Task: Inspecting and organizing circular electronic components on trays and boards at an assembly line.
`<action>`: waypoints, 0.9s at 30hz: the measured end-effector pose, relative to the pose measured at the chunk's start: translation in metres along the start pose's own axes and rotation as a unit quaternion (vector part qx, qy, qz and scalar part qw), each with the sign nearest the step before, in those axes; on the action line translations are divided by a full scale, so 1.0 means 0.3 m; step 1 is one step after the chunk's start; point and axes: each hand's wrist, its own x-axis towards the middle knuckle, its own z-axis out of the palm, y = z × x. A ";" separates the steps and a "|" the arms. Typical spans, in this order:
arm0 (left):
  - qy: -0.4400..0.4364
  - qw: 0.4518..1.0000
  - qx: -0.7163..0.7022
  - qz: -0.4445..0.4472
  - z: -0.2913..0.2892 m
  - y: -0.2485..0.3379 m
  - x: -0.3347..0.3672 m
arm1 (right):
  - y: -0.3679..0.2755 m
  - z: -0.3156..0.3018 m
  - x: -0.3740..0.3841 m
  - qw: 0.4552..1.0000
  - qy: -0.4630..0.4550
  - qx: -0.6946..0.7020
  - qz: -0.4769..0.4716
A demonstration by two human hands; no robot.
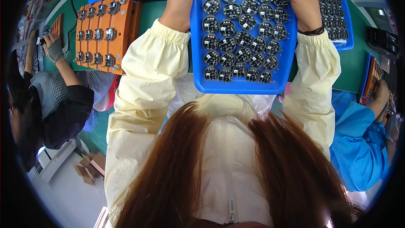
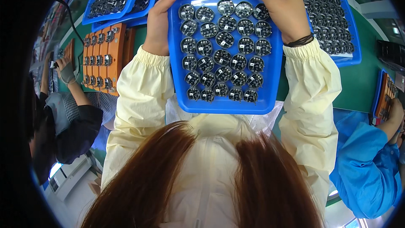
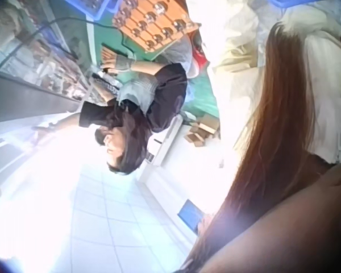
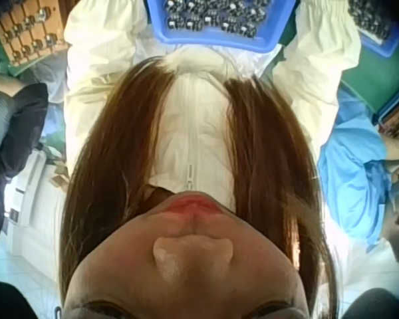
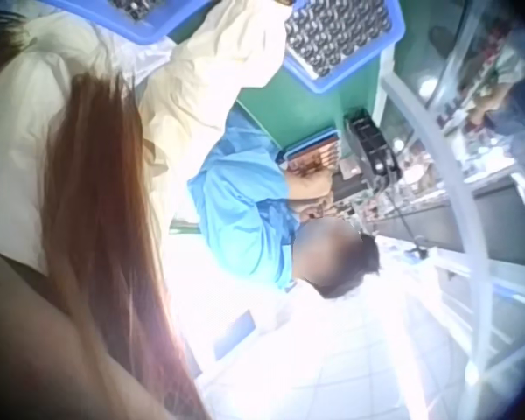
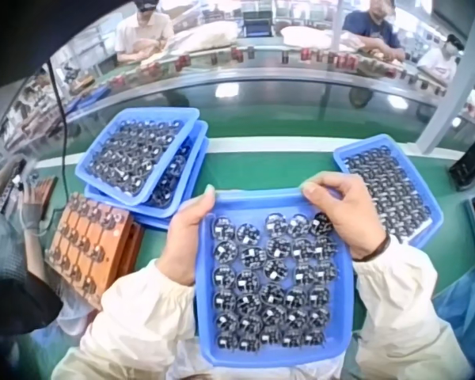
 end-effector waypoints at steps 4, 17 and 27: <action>0.008 1.000 0.014 0.007 0.000 0.002 0.000 | -0.006 -0.001 -0.001 0.999 0.007 -0.047 -0.003; -0.066 0.996 -0.048 0.027 0.012 0.010 0.005 | -0.006 -0.001 -0.001 0.997 0.012 -0.078 -0.008; -0.082 0.995 -0.055 0.016 0.014 0.014 0.006 | 0.001 0.003 0.002 0.990 0.023 -0.133 -0.043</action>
